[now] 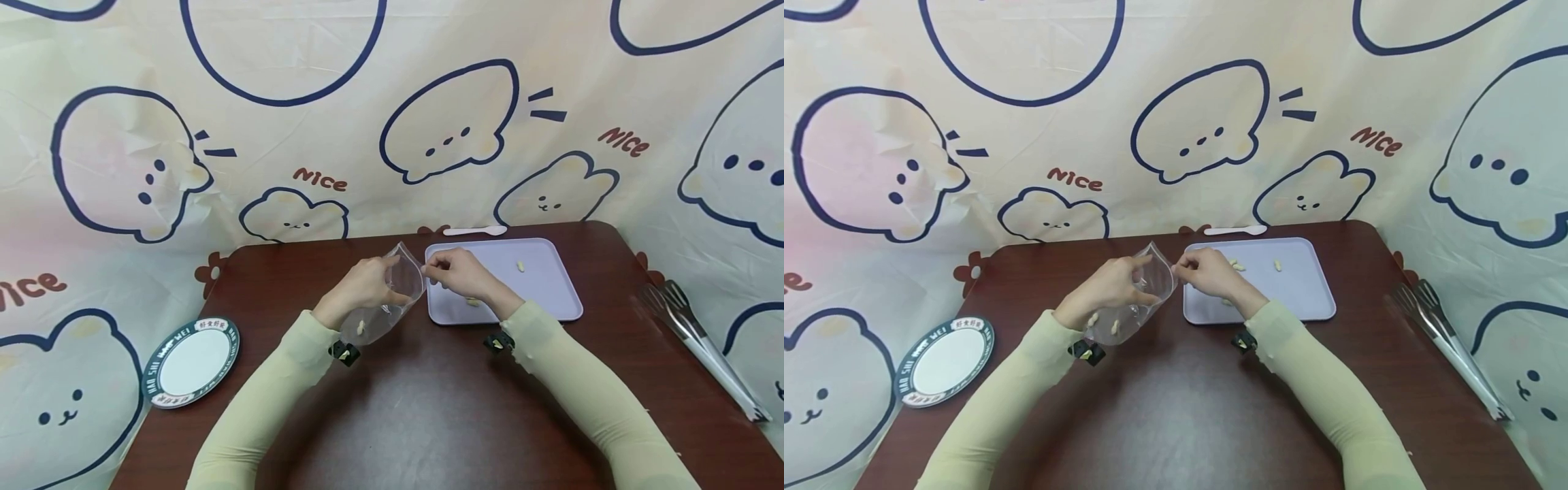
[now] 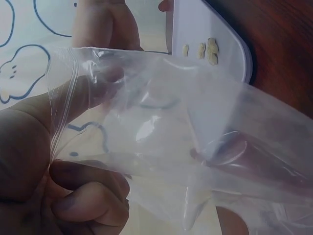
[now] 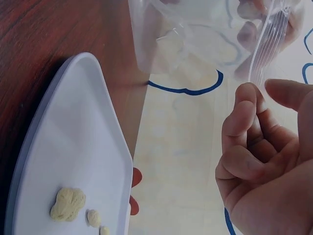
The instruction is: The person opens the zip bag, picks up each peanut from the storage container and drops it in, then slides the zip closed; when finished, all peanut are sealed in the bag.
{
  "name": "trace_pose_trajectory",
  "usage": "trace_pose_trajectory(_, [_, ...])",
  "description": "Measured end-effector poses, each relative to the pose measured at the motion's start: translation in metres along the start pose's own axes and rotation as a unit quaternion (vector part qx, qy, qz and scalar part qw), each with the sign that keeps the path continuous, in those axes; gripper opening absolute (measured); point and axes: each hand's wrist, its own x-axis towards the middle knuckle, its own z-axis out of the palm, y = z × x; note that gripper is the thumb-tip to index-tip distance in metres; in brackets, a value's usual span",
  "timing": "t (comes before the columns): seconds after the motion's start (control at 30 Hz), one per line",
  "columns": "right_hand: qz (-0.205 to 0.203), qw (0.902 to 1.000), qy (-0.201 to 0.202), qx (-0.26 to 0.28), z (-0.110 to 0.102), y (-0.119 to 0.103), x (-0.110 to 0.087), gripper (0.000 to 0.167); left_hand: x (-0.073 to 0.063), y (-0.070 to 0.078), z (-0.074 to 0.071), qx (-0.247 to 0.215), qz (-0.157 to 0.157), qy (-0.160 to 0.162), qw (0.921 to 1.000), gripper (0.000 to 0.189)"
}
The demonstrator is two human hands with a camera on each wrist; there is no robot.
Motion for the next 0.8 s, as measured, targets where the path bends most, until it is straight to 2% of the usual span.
trace_pose_trajectory(0.23, [0.011,0.9999,0.009,0.001,-0.013,0.011,0.0,0.026,-0.001,0.0,-0.001,-0.005,-0.006,-0.004,1.0,0.097])
trace_pose_trajectory(0.47, [0.03,0.9992,0.018,-0.02,-0.02,0.029,-0.001,0.018,-0.003,-0.002,-0.002,-0.013,-0.001,-0.008,0.9999,0.099])
trace_pose_trajectory(0.57, [0.031,0.9993,0.006,-0.02,-0.016,0.027,-0.002,0.023,-0.003,-0.002,-0.002,-0.017,-0.001,-0.01,0.9998,0.098])
trace_pose_trajectory(0.8, [-0.005,0.9996,-0.024,-0.011,-0.003,0.01,-0.004,0.033,-0.002,-0.002,-0.001,-0.021,0.001,-0.004,0.9998,0.097])
